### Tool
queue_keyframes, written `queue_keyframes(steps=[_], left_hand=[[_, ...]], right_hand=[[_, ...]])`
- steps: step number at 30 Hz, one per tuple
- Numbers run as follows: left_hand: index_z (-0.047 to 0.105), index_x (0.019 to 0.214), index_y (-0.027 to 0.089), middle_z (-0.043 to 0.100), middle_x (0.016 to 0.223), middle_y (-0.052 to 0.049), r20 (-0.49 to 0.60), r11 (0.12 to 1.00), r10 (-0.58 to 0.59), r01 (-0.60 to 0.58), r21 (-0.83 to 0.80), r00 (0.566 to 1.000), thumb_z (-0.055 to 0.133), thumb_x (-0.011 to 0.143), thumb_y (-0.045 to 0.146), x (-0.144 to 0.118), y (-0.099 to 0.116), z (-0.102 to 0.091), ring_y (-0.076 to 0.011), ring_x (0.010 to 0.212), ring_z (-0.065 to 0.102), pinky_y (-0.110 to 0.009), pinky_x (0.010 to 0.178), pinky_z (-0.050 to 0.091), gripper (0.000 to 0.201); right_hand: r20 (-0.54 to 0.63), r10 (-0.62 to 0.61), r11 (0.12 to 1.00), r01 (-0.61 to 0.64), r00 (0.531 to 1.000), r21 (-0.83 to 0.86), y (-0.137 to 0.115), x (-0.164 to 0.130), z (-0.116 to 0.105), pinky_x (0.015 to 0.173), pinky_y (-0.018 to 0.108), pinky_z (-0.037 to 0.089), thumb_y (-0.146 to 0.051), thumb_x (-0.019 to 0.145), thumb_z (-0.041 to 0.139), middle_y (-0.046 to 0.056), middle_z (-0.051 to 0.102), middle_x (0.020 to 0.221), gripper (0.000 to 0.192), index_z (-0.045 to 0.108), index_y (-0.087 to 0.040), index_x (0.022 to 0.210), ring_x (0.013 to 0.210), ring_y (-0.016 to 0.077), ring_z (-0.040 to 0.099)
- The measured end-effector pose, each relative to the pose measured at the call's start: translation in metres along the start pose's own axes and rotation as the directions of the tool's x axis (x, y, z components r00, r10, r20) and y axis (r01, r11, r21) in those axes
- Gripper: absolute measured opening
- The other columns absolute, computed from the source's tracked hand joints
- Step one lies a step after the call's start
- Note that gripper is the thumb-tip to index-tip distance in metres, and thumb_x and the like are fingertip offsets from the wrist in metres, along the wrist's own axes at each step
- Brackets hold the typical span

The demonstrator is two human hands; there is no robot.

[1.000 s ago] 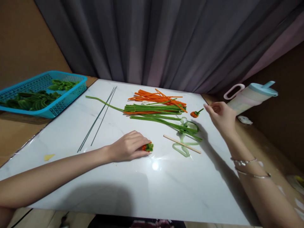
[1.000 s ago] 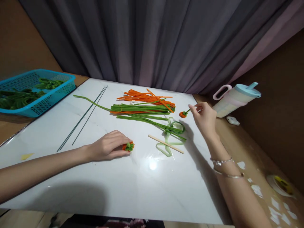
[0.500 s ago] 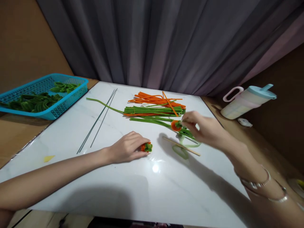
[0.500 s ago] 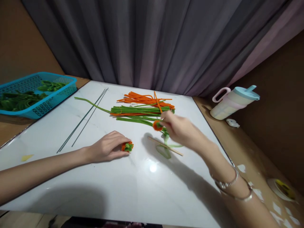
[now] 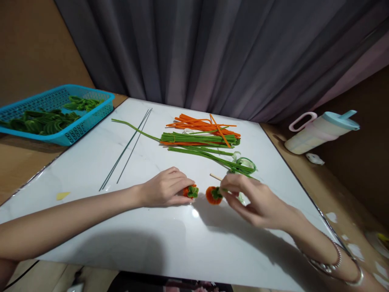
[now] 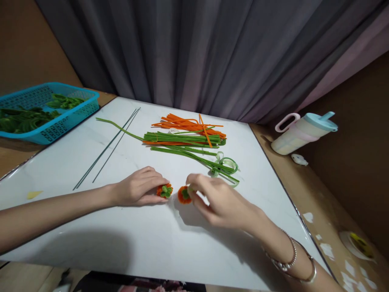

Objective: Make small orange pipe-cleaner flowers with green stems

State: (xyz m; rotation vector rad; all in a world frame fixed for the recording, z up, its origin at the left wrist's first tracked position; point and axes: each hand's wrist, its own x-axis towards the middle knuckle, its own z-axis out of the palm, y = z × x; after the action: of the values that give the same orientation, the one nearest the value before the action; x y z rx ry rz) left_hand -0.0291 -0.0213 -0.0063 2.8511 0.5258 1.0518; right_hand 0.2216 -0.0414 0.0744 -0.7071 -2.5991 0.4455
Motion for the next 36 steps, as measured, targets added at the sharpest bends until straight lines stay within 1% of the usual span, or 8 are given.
queue_keyframes(steps=[4,7,12,15,19,22,26,36], left_hand=[[0.048,0.112,0.012,0.069,0.083,-0.009,-0.061,1.000,0.002,-0.003,-0.018,0.998,0.060,0.084,0.036,0.000,-0.001,0.001,-0.0176,0.075,0.063,-0.031,0.070,0.047,0.039],[0.048,0.113,0.012,0.070,0.082,-0.009,-0.077,0.999,-0.014,0.011,-0.034,0.997,0.061,0.084,0.034,-0.001,-0.001,0.002,-0.0177,0.073,0.062,-0.031,0.069,0.048,0.039],[0.052,0.107,0.013,0.068,0.083,-0.010,-0.071,0.978,-0.142,0.129,-0.162,0.987,0.063,0.082,0.030,-0.002,0.002,0.001,-0.0177,0.072,0.061,-0.032,0.070,0.049,0.032],[0.053,0.103,0.015,0.067,0.083,-0.007,0.006,0.788,-0.477,0.430,-0.441,0.879,0.068,0.077,0.034,0.003,0.006,-0.004,-0.0162,0.073,0.061,-0.031,0.070,0.049,0.036],[0.049,0.106,0.016,0.067,0.075,-0.003,0.387,0.169,-0.674,0.641,-0.749,0.629,0.068,0.076,0.039,0.016,0.009,-0.014,-0.0125,0.063,0.059,-0.027,0.060,0.046,0.041],[0.054,0.098,0.012,0.066,0.078,-0.006,0.510,-0.129,-0.609,0.558,-0.820,0.607,0.063,0.081,0.040,0.025,0.009,-0.018,-0.0117,0.066,0.060,-0.024,0.059,0.045,0.033],[0.059,0.085,0.010,0.062,0.072,-0.006,0.627,-0.406,-0.541,0.478,-0.779,0.561,0.061,0.084,0.037,0.030,0.009,-0.019,-0.0096,0.059,0.058,-0.021,0.053,0.044,0.028],[0.057,0.077,0.011,0.057,0.061,-0.001,0.757,-0.567,-0.385,0.512,-0.645,0.527,0.051,0.091,0.029,0.038,0.014,-0.035,-0.0056,0.047,0.048,-0.018,0.045,0.036,0.024]], right_hand=[[-0.117,0.336,0.925,-0.351,0.934,-0.143,0.052,0.003,-0.027,0.053,0.024,0.041,-0.013,0.079,0.046,-0.002,0.061,0.066,0.023,0.041,-0.020,0.100,0.047,0.0114,0.048],[-0.377,0.597,0.660,-0.701,0.708,-0.271,0.111,-0.001,-0.043,0.060,0.027,0.040,-0.013,0.074,0.049,-0.002,0.058,0.061,0.026,0.045,-0.020,0.098,0.054,0.0159,0.052],[-0.424,0.686,0.516,-0.806,0.591,-0.290,0.170,-0.011,-0.043,0.061,0.030,0.039,-0.014,0.079,0.047,0.009,0.062,0.071,0.026,0.047,-0.013,0.104,0.067,0.0229,0.057],[-0.440,0.703,0.453,-0.829,0.559,-0.328,0.163,-0.011,-0.039,0.060,0.032,0.037,-0.021,0.083,0.049,0.015,0.063,0.080,0.030,0.046,-0.011,0.111,0.071,0.0255,0.057],[-0.502,0.453,0.632,-0.663,0.737,-0.402,0.114,0.002,-0.039,0.056,0.029,0.038,-0.027,0.089,0.047,0.015,0.063,0.089,0.019,0.051,-0.015,0.103,0.069,0.0216,0.058],[-0.333,0.227,0.931,-0.304,0.915,-0.201,0.058,0.017,-0.032,0.057,0.024,0.044,-0.025,0.090,0.047,0.006,0.064,0.081,0.010,0.053,-0.019,0.095,0.060,0.0136,0.057],[-0.048,0.008,0.996,-0.012,0.999,-0.087,-0.001,0.030,-0.008,0.058,0.023,0.047,-0.027,0.089,0.054,0.006,0.065,0.091,0.024,0.049,-0.018,0.110,0.068,0.0126,0.059],[-0.053,-0.086,0.990,0.080,0.995,-0.113,-0.006,0.039,0.014,0.066,0.027,0.051,-0.023,0.093,0.048,0.008,0.061,0.090,0.018,0.054,-0.015,0.108,0.079,0.0155,0.057]])
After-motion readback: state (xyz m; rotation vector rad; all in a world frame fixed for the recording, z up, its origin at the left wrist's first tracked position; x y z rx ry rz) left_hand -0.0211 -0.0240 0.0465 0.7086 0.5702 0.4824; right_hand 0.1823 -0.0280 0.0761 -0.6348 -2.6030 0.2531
